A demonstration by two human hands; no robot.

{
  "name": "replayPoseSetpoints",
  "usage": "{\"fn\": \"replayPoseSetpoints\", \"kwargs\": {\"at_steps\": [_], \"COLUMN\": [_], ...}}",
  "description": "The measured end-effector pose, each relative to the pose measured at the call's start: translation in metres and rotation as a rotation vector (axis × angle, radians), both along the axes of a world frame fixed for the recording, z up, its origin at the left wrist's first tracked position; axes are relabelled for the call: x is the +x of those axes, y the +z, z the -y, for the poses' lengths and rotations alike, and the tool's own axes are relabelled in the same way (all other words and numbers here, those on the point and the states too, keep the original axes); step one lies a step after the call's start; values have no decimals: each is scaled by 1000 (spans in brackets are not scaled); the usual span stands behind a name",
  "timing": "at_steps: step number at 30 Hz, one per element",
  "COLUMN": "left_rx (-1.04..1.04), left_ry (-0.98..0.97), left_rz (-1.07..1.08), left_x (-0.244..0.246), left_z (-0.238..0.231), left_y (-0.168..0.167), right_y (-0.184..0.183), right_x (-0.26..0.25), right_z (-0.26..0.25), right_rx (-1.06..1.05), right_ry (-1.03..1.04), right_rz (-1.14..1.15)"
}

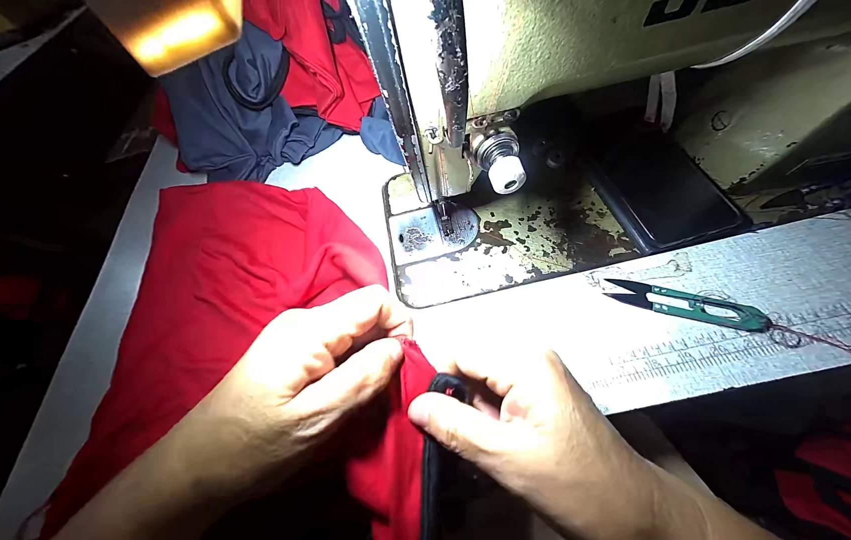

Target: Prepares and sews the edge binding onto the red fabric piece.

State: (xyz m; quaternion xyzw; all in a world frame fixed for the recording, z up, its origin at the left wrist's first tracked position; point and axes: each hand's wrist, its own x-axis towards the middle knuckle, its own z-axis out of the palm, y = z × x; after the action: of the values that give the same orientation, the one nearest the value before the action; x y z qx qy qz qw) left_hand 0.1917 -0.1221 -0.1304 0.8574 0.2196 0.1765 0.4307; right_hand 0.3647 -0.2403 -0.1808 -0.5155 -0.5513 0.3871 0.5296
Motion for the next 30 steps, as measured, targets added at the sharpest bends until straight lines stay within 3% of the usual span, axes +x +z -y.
{"fn": "replayPoseSetpoints", "kwargs": {"at_steps": [1,3,5,8,14,19,25,30], "left_rx": [64,382,685,803,735,537,389,554], "left_ry": [-3,-6,9,41,47,94,98,69], "left_rz": [-7,-122,-223,-194,-161,-145,-31,-121], "left_x": [1,9,24,47,53,48,38,43], "left_z": [-1,-6,-8,-7,-11,-13,-13,-11], "left_y": [2,-2,-22,-63,-76,-73,-73,-74], "right_y": [1,-1,-14,-38,-22,2,-1,-34], "right_x": [1,7,15,31,70,86,59,38], "right_z": [-1,-2,-3,-2,-24,-66,-46,-24], "right_rx": [22,17,7,107,3,-31,-186,10], "right_ry": [14,-46,-173,-264,-202,-150,-39,-241], "right_rz": [-15,98,408,808,772,824,513,783]}}
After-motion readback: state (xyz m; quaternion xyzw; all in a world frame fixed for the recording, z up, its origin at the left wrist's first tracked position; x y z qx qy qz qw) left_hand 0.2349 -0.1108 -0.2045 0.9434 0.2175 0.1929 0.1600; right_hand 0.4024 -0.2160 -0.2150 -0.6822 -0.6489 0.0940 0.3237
